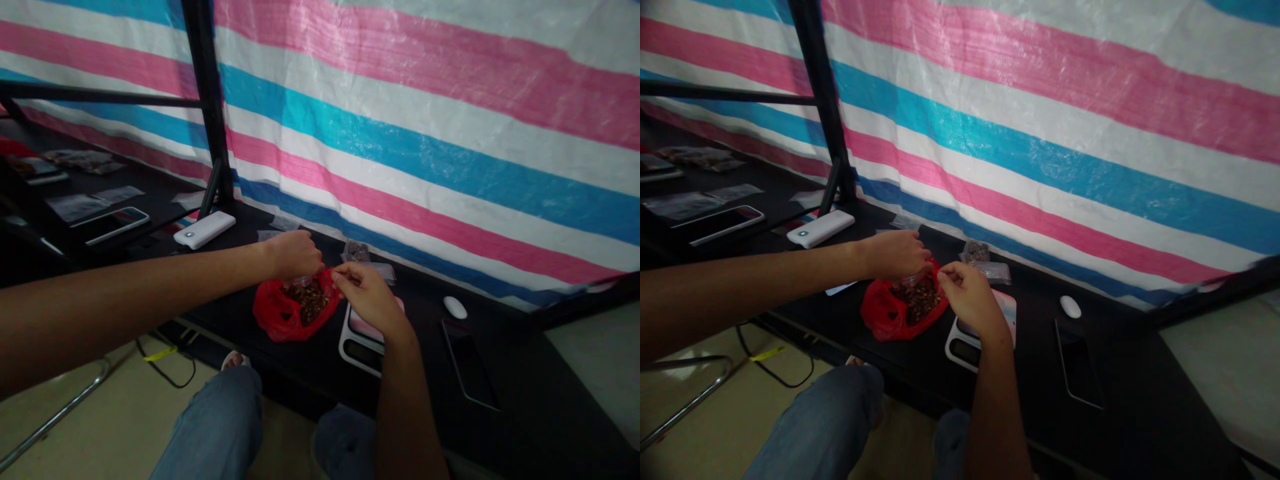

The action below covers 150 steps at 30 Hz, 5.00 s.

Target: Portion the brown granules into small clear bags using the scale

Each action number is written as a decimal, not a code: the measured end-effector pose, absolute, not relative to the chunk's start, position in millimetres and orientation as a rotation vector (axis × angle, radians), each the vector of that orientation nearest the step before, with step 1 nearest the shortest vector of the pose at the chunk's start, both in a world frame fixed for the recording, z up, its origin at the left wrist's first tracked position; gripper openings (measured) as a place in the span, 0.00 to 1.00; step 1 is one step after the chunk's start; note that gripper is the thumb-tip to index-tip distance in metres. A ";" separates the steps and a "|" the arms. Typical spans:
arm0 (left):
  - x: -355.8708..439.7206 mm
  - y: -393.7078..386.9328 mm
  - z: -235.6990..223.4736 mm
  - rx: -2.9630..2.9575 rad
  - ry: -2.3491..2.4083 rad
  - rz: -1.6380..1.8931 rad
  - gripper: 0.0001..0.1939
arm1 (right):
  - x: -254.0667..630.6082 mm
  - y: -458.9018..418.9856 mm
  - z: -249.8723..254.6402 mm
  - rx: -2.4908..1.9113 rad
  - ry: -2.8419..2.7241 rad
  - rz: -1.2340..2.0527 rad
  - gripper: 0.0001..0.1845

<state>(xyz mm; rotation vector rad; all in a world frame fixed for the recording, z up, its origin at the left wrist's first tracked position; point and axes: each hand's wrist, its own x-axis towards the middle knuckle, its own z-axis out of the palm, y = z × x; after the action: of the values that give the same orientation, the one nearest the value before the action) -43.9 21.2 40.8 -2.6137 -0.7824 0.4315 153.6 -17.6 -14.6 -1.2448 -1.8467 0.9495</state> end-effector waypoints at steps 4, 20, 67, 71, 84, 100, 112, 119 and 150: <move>-47.7 22.7 39.3 -2.684 -0.847 0.366 0.15 | 152.5 -21.7 -17.6 -1.243 -1.908 1.027 0.13; -66.9 23.6 53.0 -2.810 -0.972 0.294 0.20 | 140.7 -29.9 -12.5 -1.038 -1.954 1.161 0.15; 48.9 132.7 -31.9 -2.992 -1.962 -0.121 0.13 | 278.4 -11.6 -32.1 -1.818 -1.291 0.439 0.14; 47.5 133.4 -25.2 -3.128 -2.069 -0.272 0.08 | 270.4 -11.7 -23.4 -1.752 -1.321 0.474 0.14; -7.3 23.0 28.4 -3.364 -1.733 -2.021 0.11 | 179.7 -36.8 14.8 -1.159 -1.683 0.738 0.11; -52.0 -28.4 -3.2 -3.133 -2.169 -2.541 0.11 | 149.2 -43.5 13.6 -1.144 -1.919 0.972 0.06; -35.9 -25.8 -9.7 -3.098 -2.215 -2.347 0.07 | 144.0 -37.1 2.9 -1.391 -1.961 0.728 0.05; -41.3 -24.5 -9.1 -2.866 -2.289 -1.942 0.07 | 154.4 -32.4 4.5 -1.528 -1.945 0.590 0.06; -56.3 -50.1 4.5 -3.146 -1.551 -1.206 0.36 | 138.3 -39.1 3.8 -1.240 -1.827 0.967 0.09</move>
<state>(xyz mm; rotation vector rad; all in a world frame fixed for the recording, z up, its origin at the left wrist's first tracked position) -56.3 -50.1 4.5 -3.1460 -1.5510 -1.2058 138.3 -39.1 3.8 -1.2401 -1.8271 0.9673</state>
